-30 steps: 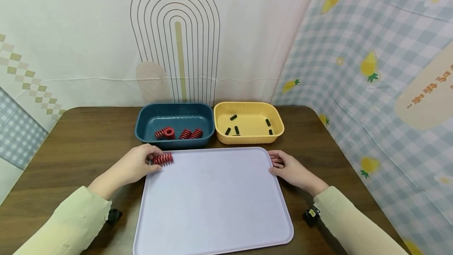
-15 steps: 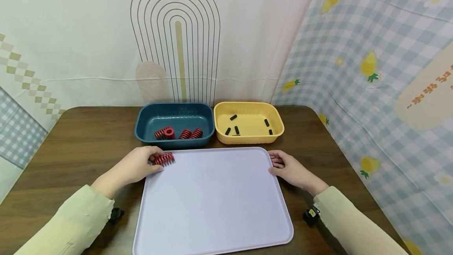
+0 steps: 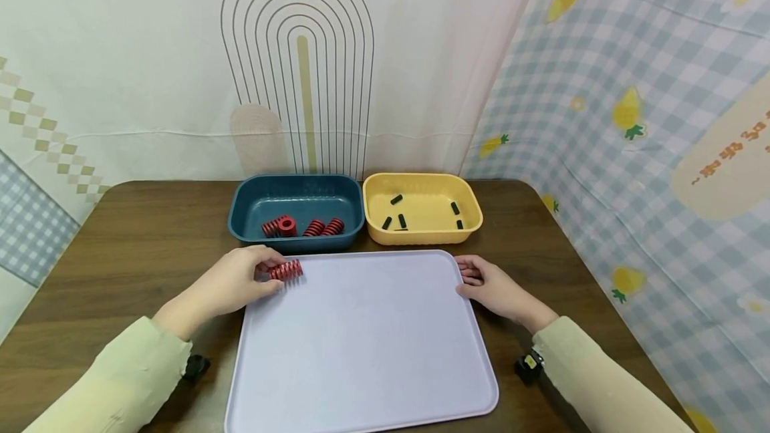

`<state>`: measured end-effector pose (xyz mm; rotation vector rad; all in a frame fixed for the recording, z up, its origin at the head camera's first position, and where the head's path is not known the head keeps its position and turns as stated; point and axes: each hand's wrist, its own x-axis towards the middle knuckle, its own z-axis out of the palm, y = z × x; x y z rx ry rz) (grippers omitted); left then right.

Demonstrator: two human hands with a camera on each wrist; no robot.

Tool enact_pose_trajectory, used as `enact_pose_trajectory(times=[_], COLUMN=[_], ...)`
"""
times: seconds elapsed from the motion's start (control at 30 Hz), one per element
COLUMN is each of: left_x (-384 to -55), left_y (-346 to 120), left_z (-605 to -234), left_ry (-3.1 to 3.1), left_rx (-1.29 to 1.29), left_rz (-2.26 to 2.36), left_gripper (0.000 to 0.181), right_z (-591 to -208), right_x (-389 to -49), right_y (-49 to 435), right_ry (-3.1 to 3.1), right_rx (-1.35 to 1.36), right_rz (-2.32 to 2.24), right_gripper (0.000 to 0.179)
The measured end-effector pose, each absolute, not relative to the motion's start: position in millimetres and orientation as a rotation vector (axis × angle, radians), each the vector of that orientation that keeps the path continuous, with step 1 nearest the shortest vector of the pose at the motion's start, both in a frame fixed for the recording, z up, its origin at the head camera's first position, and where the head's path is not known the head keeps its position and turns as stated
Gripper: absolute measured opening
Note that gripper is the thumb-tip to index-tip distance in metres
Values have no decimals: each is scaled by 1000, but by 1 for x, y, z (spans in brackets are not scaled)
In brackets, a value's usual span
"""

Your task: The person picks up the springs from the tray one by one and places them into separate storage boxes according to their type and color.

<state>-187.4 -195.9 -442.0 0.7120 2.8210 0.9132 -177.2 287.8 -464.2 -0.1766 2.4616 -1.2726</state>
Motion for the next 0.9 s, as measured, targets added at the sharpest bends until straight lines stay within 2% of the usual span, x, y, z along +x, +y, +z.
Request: enact_pose_trajectory(times=[0.6, 0.9], left_x=[-195, -218], left_y=[-188, -181], left_z=[-424, -415], left_ry=[2826, 2892], left_rx=[707, 525], left_rz=[1101, 1203], left_gripper=[32, 38], right_z=[-464, -465], right_x=[-176, -176], right_y=[289, 287], right_ry=[2451, 2456], right_rx=[-160, -179], right_rz=[-1292, -1297], right_gripper=[54, 54])
